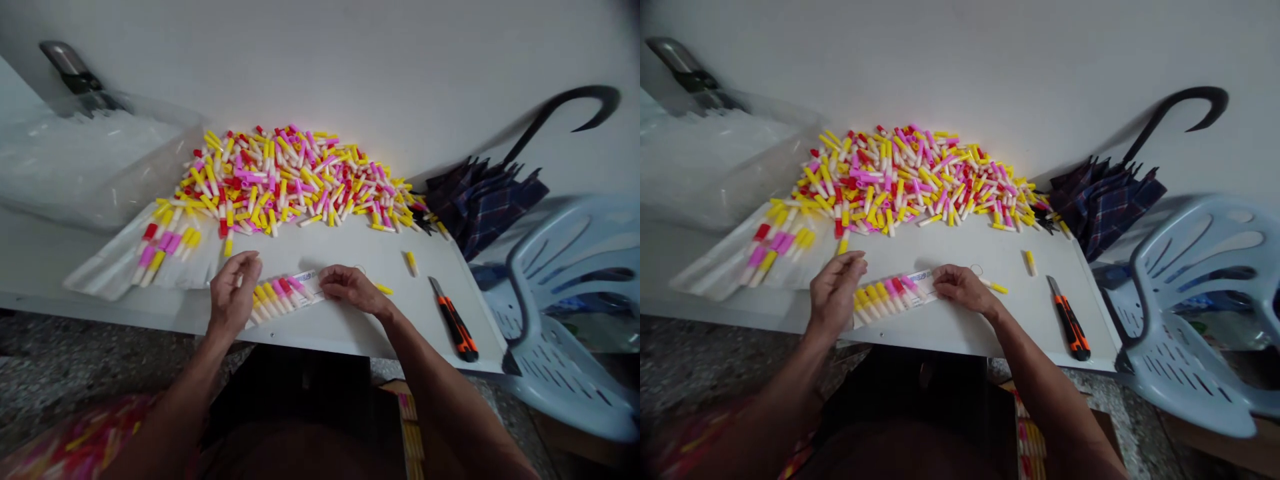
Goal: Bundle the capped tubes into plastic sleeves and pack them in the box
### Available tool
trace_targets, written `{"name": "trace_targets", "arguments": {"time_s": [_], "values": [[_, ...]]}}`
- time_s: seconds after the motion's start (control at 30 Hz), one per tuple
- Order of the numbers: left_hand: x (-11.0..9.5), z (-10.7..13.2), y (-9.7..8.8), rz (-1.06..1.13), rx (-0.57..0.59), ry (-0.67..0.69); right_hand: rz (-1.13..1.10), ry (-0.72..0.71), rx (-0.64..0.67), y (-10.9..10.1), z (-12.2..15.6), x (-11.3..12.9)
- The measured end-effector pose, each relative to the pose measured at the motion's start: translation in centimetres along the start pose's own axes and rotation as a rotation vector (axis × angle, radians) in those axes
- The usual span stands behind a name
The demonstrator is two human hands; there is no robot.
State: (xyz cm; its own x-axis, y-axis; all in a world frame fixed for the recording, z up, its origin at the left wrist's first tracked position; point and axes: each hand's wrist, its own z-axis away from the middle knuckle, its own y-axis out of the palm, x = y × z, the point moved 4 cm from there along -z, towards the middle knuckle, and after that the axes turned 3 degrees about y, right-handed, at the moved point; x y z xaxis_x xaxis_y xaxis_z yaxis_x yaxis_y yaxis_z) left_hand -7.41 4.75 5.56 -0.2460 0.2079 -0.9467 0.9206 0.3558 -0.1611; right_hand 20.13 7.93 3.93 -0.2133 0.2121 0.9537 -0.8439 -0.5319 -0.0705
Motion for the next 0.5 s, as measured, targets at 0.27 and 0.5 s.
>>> {"name": "trace_targets", "arguments": {"time_s": [0.27,0.5], "values": [[-1.4,2.1,5.4,-0.692,0.506,0.35,0.052,-0.056,0.017,1.9,-0.8,-0.6],[-0.3,1.3,6.0,-0.634,0.569,0.338,0.083,-0.123,-0.062,2.3,-0.4,-1.3]]}}
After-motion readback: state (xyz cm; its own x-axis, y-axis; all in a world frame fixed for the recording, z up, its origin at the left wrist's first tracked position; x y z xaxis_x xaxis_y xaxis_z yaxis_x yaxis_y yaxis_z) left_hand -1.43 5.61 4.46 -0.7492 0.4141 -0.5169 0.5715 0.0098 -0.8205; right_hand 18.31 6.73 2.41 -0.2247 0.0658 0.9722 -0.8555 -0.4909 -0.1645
